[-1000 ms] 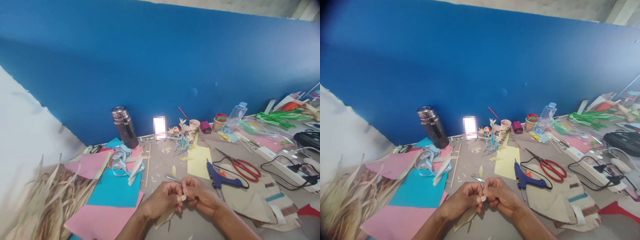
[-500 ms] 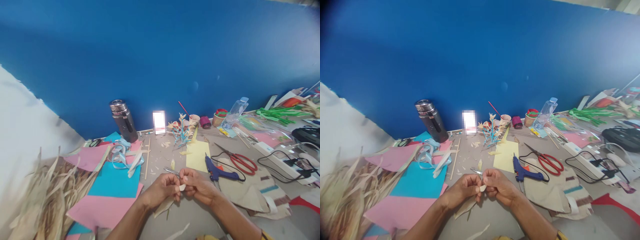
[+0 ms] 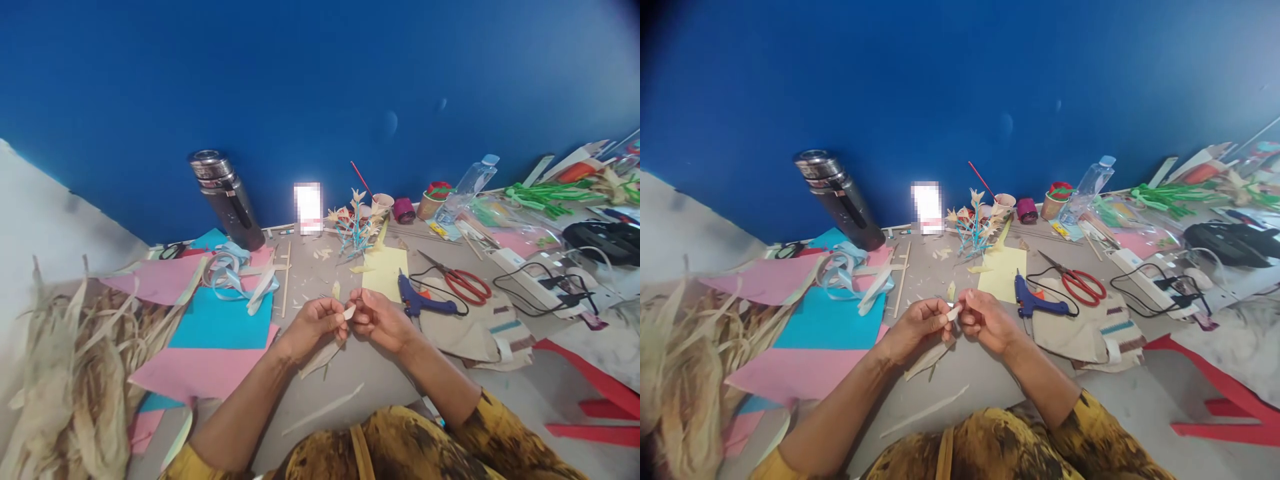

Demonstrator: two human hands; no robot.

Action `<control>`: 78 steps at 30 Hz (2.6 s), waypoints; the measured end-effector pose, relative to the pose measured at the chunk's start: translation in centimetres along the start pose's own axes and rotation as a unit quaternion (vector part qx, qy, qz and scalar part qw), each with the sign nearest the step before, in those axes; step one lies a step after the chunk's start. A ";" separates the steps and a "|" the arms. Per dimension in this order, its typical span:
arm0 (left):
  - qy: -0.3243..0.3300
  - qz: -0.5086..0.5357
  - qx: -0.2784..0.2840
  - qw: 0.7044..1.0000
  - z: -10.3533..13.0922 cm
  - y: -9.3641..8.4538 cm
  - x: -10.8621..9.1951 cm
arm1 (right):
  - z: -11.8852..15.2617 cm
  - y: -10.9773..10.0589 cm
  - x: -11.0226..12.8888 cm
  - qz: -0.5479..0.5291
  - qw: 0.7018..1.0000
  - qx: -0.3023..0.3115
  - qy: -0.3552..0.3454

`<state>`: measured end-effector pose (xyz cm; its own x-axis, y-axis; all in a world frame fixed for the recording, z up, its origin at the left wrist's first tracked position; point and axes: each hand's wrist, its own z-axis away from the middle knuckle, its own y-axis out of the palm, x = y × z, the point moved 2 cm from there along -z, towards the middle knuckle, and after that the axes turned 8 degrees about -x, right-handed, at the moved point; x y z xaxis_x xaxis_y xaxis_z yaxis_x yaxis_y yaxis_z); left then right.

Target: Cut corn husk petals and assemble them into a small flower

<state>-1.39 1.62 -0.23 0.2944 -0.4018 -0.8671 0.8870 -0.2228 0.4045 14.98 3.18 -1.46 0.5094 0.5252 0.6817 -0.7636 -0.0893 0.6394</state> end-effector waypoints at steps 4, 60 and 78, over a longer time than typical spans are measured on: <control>0.021 -0.022 -0.029 0.999 -0.3 -0.1 0.0 | 0.0 0.5 -0.1 0.091 0.994 -0.017 -0.060; 0.136 -0.403 -0.348 0.836 -11.2 -6.1 -6.8 | 2.1 -0.5 -1.3 0.595 0.753 -0.024 -0.280; 0.053 0.010 -0.119 0.991 -5.0 -1.8 -7.1 | 1.9 -1.0 -0.6 0.662 0.694 -0.090 -0.268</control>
<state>-3.28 9.33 3.69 0.3366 -0.3060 -0.8906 0.9360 0.0054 0.3519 16.24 1.35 -1.82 -0.6478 -0.3111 0.6954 -0.7167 -0.0609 -0.6948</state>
